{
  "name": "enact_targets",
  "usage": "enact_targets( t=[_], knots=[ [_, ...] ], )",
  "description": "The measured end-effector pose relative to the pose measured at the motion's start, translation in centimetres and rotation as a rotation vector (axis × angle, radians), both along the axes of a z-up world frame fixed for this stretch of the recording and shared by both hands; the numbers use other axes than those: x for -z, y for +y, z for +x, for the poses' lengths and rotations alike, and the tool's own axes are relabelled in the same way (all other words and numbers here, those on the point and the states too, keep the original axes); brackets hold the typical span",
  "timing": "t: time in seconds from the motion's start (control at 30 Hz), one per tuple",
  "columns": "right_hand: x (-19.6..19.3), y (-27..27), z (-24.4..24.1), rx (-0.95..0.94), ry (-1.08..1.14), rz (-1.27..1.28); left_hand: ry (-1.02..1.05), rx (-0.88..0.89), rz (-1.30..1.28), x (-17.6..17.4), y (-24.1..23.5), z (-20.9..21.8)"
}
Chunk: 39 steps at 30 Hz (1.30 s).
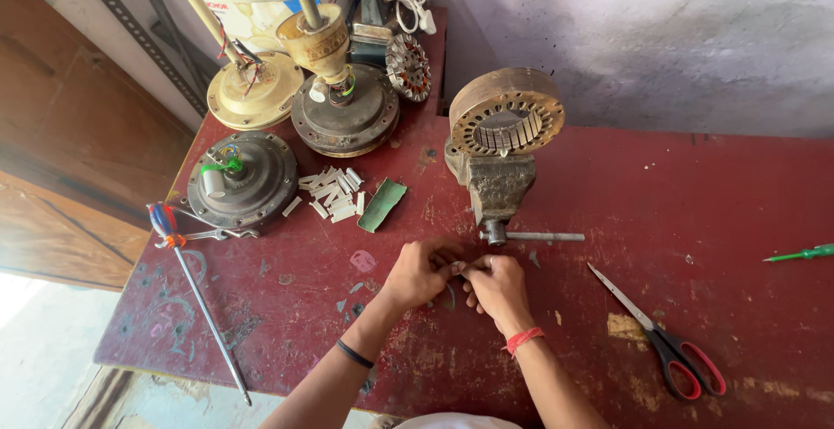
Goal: The person cuts small white rectangular pieces with scissors and inserts them into the slots of a motor stator held in a bench vise. The person repeats this process for multiple pieces, placing them into the stator slots one by one.
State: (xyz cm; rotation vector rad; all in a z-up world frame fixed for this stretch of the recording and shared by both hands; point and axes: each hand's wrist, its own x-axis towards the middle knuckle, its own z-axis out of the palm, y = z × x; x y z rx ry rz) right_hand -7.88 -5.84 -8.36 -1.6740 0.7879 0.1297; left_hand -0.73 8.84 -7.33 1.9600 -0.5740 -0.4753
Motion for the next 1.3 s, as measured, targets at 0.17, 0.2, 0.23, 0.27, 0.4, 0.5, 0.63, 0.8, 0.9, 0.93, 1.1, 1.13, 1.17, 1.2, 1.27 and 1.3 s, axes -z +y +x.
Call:
enact_targets(
  t=[0.17,0.2,0.23,0.27,0.4,0.5,0.63,0.8,0.9,0.93,1.1,1.13,1.17,1.2,1.27,1.3],
  knots=[
    [-1.3,0.3,0.7,-0.093,0.07,-0.122,-0.252,-0.068,0.151,0.0,0.1,-0.5],
    [-1.5,0.2,0.8,-0.109,0.097,-0.109,-0.298,-0.081,0.175,0.0,0.0,-0.6],
    [-1.7,-0.1,1.1,-0.125,0.124,-0.096,-0.344,-0.093,0.198,0.1,-0.1,-0.6],
    [-1.7,-0.3,1.0,-0.139,0.153,-0.083,-0.364,-0.092,0.238,0.2,-0.2,-0.6],
    [-1.6,-3.8,-2.3,-0.168,0.127,-0.267,-0.338,-0.084,0.375,-0.1,-0.2,-0.2],
    [-1.2,-9.0,-6.9,-0.014,-0.062,-0.695,-0.299,-0.074,0.432,-0.3,0.1,0.6],
    [-0.7,-15.1,-11.7,-0.113,0.036,-1.347,-0.174,0.027,0.614,0.3,-0.7,2.3],
    [0.0,-14.4,-12.1,-0.145,0.325,-0.919,-0.274,0.12,0.525,1.3,-1.2,2.4],
    [-0.7,-12.5,-10.9,-0.24,0.325,-0.789,-0.393,0.167,0.412,1.1,-0.6,1.5],
    [-1.0,-11.7,-10.5,-0.287,0.314,-0.762,-0.42,0.179,0.378,1.0,-0.4,1.3],
    [-2.1,-7.5,-8.5,-0.553,0.097,-0.746,-0.287,0.108,0.338,0.9,-0.1,1.4],
    [-2.2,-6.9,-7.8,-0.611,0.135,-0.75,-0.291,0.088,0.353,0.9,-0.3,1.7],
    [-2.3,-6.5,-7.2,-0.668,0.174,-0.753,-0.288,0.082,0.422,1.0,-0.6,2.0],
    [-2.2,-6.1,-6.7,-0.668,0.046,-0.82,-0.283,0.08,0.491,1.1,-1.1,2.5],
    [-1.9,-5.4,-5.5,-0.658,-0.212,-0.953,-0.244,0.09,0.626,1.1,-1.6,3.6],
    [-1.6,-5.1,-5.2,-0.627,-0.294,-0.99,-0.208,0.102,0.692,1.1,-1.8,4.2]
  ],
)
